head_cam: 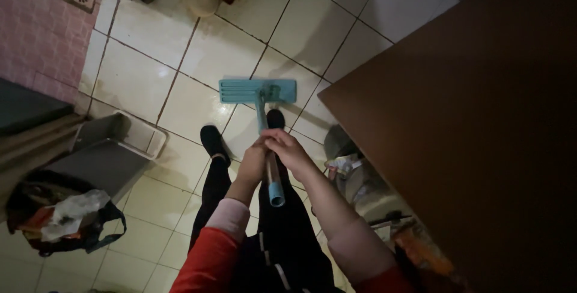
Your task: Petting a kitten, washing hands in a bathroom area, and then mopping the floor with water.
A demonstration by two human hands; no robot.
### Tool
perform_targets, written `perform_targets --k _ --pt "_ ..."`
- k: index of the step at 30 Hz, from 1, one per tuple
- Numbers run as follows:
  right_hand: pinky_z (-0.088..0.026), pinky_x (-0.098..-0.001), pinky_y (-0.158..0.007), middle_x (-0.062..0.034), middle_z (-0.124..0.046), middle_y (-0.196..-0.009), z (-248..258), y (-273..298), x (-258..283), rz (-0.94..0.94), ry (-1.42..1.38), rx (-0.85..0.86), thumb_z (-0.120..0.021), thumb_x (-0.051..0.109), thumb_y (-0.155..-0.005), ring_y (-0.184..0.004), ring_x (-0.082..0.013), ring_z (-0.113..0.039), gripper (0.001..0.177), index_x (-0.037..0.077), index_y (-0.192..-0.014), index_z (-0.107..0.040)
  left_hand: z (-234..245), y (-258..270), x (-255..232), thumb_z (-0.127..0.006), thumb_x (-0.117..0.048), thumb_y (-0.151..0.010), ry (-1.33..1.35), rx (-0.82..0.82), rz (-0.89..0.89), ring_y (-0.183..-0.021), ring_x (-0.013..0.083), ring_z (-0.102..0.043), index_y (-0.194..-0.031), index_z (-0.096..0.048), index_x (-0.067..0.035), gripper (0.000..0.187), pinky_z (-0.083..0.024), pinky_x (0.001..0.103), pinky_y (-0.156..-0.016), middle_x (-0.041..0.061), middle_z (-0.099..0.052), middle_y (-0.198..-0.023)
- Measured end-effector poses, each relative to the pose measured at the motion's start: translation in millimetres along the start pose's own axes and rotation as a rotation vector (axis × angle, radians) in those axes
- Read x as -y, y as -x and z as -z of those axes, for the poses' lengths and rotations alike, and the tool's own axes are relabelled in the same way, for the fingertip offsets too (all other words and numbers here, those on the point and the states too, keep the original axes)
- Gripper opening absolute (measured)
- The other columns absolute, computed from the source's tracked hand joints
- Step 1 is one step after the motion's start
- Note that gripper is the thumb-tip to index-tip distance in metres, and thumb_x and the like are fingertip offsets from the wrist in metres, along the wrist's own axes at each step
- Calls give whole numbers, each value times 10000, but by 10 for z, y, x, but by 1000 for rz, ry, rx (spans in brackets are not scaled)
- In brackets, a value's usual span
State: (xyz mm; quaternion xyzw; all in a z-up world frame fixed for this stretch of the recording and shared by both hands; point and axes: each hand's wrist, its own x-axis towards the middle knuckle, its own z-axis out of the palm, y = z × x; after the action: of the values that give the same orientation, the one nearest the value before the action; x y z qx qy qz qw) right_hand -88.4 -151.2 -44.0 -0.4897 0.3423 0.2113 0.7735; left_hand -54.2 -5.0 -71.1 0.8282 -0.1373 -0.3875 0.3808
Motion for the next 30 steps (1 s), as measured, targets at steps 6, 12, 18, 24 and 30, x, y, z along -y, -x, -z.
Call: perform_targets --k 6,12,18,24,30 --pt "-476 -280 -973 -51 -689 -1202 5 13 143 14 45 -23 -579 152 -1017 -1124 -142 -618 291 62 -1281 -662 249 -56 -305 -595 -77 -914 -10 -72 -32 -1124 396 -665 -1196 -697 -73 300 -541 411 -935 189 -622 -1373" --pt "-463 -276 -1024 -56 -698 -1220 24 -92 247 75 -12 -7 -581 125 -1006 -1162 -145 -623 290 55 -1276 -661 428 -103 -492 -615 -57 -895 -61 -190 -154 -1159 395 -662 -1182 -713 -69 303 -544 406 -972 204 -639 -1357" --pt "-455 -280 -1047 -40 -696 -1234 -112 -40 612 105 26 7 -556 116 -1006 -1173 -140 -617 284 51 -1259 -668 607 -104 -612 -673 -70 -826 -84 -244 -101 -1097 382 -682 -1114 -737 -83 295 -554 401 -922 178 -674 -1307" --pt "-488 -317 -1008 -53 -704 -1203 -273 -140 698 186 63 44 -553 131 -1023 -1141 -145 -635 260 45 -1242 -663 974 33 -641 -660 -43 -814 -122 -403 -257 -1004 365 -712 -949 -712 -70 147 -568 389 -826 160 -713 -1169" --pt "-504 -321 -970 -24 -719 -1186 -878 -287 1025 24 59 66 -519 211 -1032 -1155 -156 -662 266 103 -1253 -620 1597 321 -599 -554 76 -858 246 -409 16 -683 172 -684 -912 -687 25 153 -529 286 -582 91 -727 -1074"
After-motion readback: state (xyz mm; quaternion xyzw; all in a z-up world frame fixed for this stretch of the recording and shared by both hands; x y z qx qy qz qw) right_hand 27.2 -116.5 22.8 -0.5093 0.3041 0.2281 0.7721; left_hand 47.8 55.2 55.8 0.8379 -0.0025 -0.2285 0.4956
